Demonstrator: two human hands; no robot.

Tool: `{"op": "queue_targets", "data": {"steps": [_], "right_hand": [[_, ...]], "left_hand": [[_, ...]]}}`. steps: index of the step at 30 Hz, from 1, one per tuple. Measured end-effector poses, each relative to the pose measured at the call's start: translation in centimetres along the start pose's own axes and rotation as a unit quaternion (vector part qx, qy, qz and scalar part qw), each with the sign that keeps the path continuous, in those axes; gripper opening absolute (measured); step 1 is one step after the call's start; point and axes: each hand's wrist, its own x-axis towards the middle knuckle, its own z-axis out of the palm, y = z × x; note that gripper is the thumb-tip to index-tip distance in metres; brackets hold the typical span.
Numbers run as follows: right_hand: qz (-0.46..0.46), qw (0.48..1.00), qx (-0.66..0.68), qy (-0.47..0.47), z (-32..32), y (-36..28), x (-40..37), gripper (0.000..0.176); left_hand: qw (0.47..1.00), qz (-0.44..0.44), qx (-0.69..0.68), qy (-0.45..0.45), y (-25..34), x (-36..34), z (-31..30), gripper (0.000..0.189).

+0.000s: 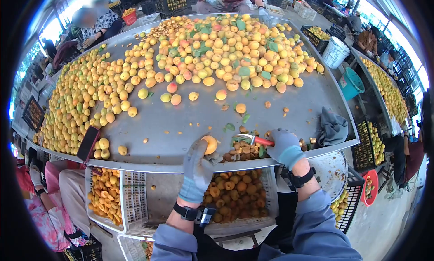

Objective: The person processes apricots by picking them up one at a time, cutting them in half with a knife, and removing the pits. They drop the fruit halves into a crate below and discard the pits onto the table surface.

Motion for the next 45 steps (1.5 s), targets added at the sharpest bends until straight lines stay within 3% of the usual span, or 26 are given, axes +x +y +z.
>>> {"op": "queue_targets", "data": {"steps": [3,5,6,8,10,12,13,15,18,22,27,29,36,38,45], "right_hand": [[-0.024,0.994,0.103,0.036,-0.6,0.8,-0.4,0.027],[0.0,0.967,0.25,0.044,-1.3,0.9,-1.0,0.03],[-0.006,0.967,0.251,0.04,-1.4,0.6,-1.0,0.03],[-0.039,0.897,0.438,0.051,-1.6,0.1,-1.2,0.034],[-0.075,0.872,0.482,0.042,-3.4,-1.8,-2.2,0.035],[-0.032,0.725,0.684,-0.072,-3.4,-2.7,-3.0,0.032],[-0.032,0.725,0.684,-0.072,-3.2,-3.2,-3.1,0.032],[-0.047,0.662,0.735,-0.139,-2.8,-4.3,-3.4,0.031],[-0.121,0.662,0.722,-0.162,-2.4,-5.9,-4.2,0.036],[-0.083,0.661,0.721,-0.188,-2.5,-7.4,-5.2,0.027],[-0.065,0.677,0.718,-0.15,-1.7,-9.2,-6.0,0.021],[-0.045,0.729,0.671,-0.13,-1.9,-10.2,-6.5,0.019],[-0.034,0.751,0.649,-0.12,-0.2,-10.9,-6.6,0.02],[-0.099,0.803,0.587,-0.038,1.1,-10.8,-6.4,0.019],[-0.137,0.824,0.549,0.026,2.1,-11.4,-6.5,0.014]], "left_hand": [[0.998,-0.024,-0.048,-0.038,-0.3,0.5,-0.8,0.039],[0.995,-0.035,-0.077,-0.06,-0.4,0.6,-0.9,0.04],[0.994,-0.029,-0.079,-0.07,-0.5,0.7,-0.8,0.041],[0.993,-0.019,-0.08,-0.079,-0.3,0.6,-0.7,0.043],[0.982,-0.065,-0.153,-0.095,0.0,0.5,-0.4,0.041],[0.985,-0.053,-0.135,-0.091,-0.1,0.5,-0.3,0.041],[0.988,-0.042,-0.117,-0.089,-0.2,0.5,-0.2,0.041],[0.988,-0.033,-0.119,-0.095,-0.3,0.6,-0.3,0.041],[0.989,-0.014,-0.11,-0.098,0.1,0.2,0.5,0.04],[0.99,0.013,-0.097,-0.106,0.4,-0.1,1.0,0.038],[0.989,0.002,-0.103,-0.107,0.2,-0.5,1.1,0.044],[0.988,-0.016,-0.104,-0.112,0.2,-0.6,1.1,0.046],[0.99,0.003,-0.097,-0.104,-0.1,-0.6,1.5,0.048],[0.989,0.005,-0.098,-0.111,-0.2,-0.5,1.4,0.048],[0.99,0.019,-0.081,-0.111,-0.5,-0.5,1.3,0.052]]}}
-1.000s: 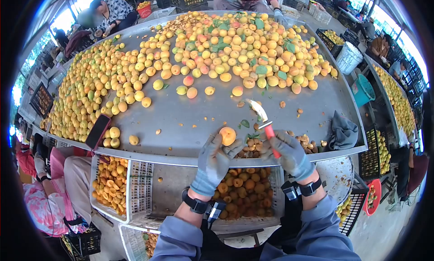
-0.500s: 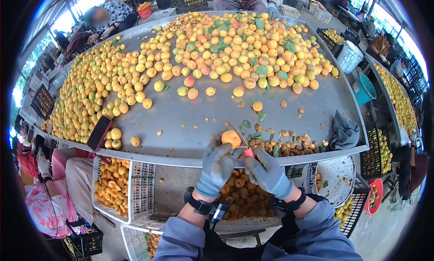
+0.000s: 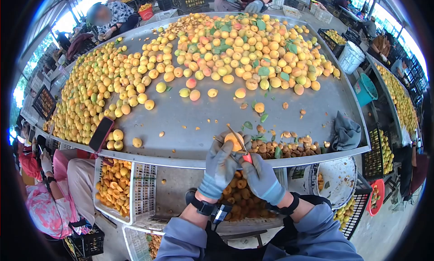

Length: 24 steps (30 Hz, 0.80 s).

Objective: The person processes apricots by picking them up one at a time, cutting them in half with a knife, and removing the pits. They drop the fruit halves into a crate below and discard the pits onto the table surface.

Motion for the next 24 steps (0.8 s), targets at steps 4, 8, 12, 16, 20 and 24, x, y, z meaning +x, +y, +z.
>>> {"op": "queue_targets", "data": {"steps": [4,8,12,16,20,24], "right_hand": [[-0.029,0.999,-0.021,0.01,0.7,0.7,-0.3,0.014],[-0.041,0.998,-0.036,0.013,1.0,1.0,-0.1,0.015],[-0.051,0.997,-0.056,0.001,1.0,1.9,0.1,0.016],[-0.045,0.995,-0.074,0.039,0.8,1.1,-0.1,0.017],[-0.061,0.992,-0.092,0.06,0.9,1.7,-0.2,0.017],[-0.068,0.988,-0.118,0.078,1.3,1.8,-0.3,0.017]], "left_hand": [[1.0,0.005,-0.012,-0.001,-0.2,0.0,0.3,0.052],[1.0,0.014,0.01,-0.008,-0.3,-0.1,0.3,0.053],[0.999,0.01,0.043,-0.019,-0.4,-0.1,0.1,0.056],[0.995,0.022,0.093,-0.027,-0.4,0.3,0.2,0.056],[0.997,-0.046,0.048,-0.038,-0.1,0.5,-0.7,0.053],[0.998,-0.027,0.061,-0.02,0.0,0.1,0.2,0.056]]}}
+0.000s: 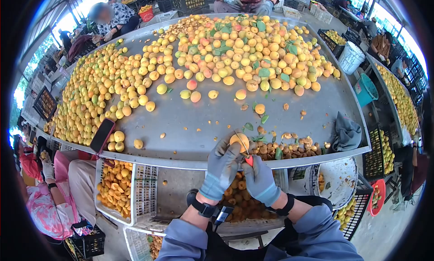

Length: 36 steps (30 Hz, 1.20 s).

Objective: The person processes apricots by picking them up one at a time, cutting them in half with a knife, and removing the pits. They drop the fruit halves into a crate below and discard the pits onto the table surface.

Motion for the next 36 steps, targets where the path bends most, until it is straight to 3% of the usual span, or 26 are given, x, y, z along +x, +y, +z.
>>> {"op": "queue_targets", "data": {"steps": [2,7,16,20,22,25,29,34,36], "right_hand": [[0.001,1.0,0.005,0.006,0.1,-0.1,0.1,0.016],[0.02,1.0,0.006,-0.012,-0.4,-0.9,0.4,0.017],[0.017,0.999,0.018,-0.036,-1.4,-1.5,0.4,0.018],[0.029,0.995,0.036,-0.084,-1.4,-1.2,1.0,0.019],[0.035,0.995,0.045,-0.083,-0.4,-0.4,0.9,0.019],[0.042,0.995,0.051,-0.072,0.3,0.0,0.7,0.019],[0.015,0.998,0.04,-0.046,0.1,0.2,0.7,0.02],[0.029,0.997,0.019,-0.063,-0.6,-0.6,1.1,0.022],[0.041,0.996,0.013,-0.073,-0.6,-0.4,1.1,0.022]], "left_hand": [[1.0,0.013,0.002,0.016,0.0,0.1,-0.1,0.06],[0.984,0.06,0.156,0.065,0.8,0.0,-0.1,0.065],[0.906,0.169,0.388,0.02,2.7,0.1,-0.1,0.064],[0.917,0.114,0.378,0.055,2.0,0.1,-0.4,0.05],[0.985,0.031,0.114,0.124,0.1,0.5,-0.5,0.039],[0.99,0.018,0.058,0.126,-0.7,0.3,-0.6,0.041],[0.994,0.012,0.054,0.093,0.1,0.5,-0.4,0.041],[0.966,0.058,0.237,0.081,0.7,1.0,-1.4,0.051],[0.963,0.045,0.245,0.102,0.5,0.7,-0.8,0.048]]}}
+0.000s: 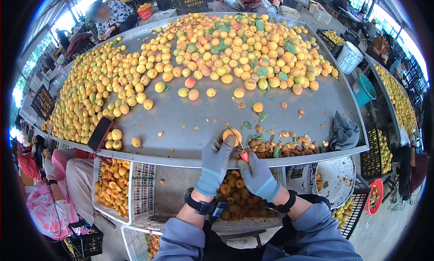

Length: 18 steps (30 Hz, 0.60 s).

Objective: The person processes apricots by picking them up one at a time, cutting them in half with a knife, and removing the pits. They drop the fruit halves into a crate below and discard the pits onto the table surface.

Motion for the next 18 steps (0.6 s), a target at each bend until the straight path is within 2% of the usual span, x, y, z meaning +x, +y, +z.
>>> {"op": "queue_targets", "data": {"steps": [2,5,8,10,11,14,18], "right_hand": [[-0.041,0.999,-0.021,0.028,0.7,0.6,-0.1,0.022],[-0.001,1.0,-0.01,0.005,0.8,0.9,-0.3,0.021],[-0.019,0.999,-0.028,0.021,0.8,0.8,-0.3,0.022],[-0.006,1.0,-0.02,0.023,0.5,0.4,-0.2,0.022],[0.007,1.0,-0.011,0.024,0.4,0.3,-0.1,0.022],[0.015,1.0,-0.005,0.009,0.3,0.4,-0.1,0.023],[-0.013,0.999,-0.044,0.008,0.9,1.1,-0.3,0.025]], "left_hand": [[1.0,-0.018,0.012,0.019,-0.3,-0.4,0.3,0.044],[0.995,-0.041,0.076,0.041,-0.8,-0.6,0.2,0.046],[0.995,-0.045,0.078,0.033,-0.5,-0.5,0.7,0.048],[0.998,0.024,0.061,0.026,0.0,-0.4,1.2,0.049],[0.998,0.024,0.061,0.026,0.0,-0.2,1.1,0.049],[0.999,-0.003,0.048,-0.009,0.1,-0.1,0.9,0.049],[0.997,-0.067,0.024,0.033,-0.3,-0.5,1.3,0.049]]}}
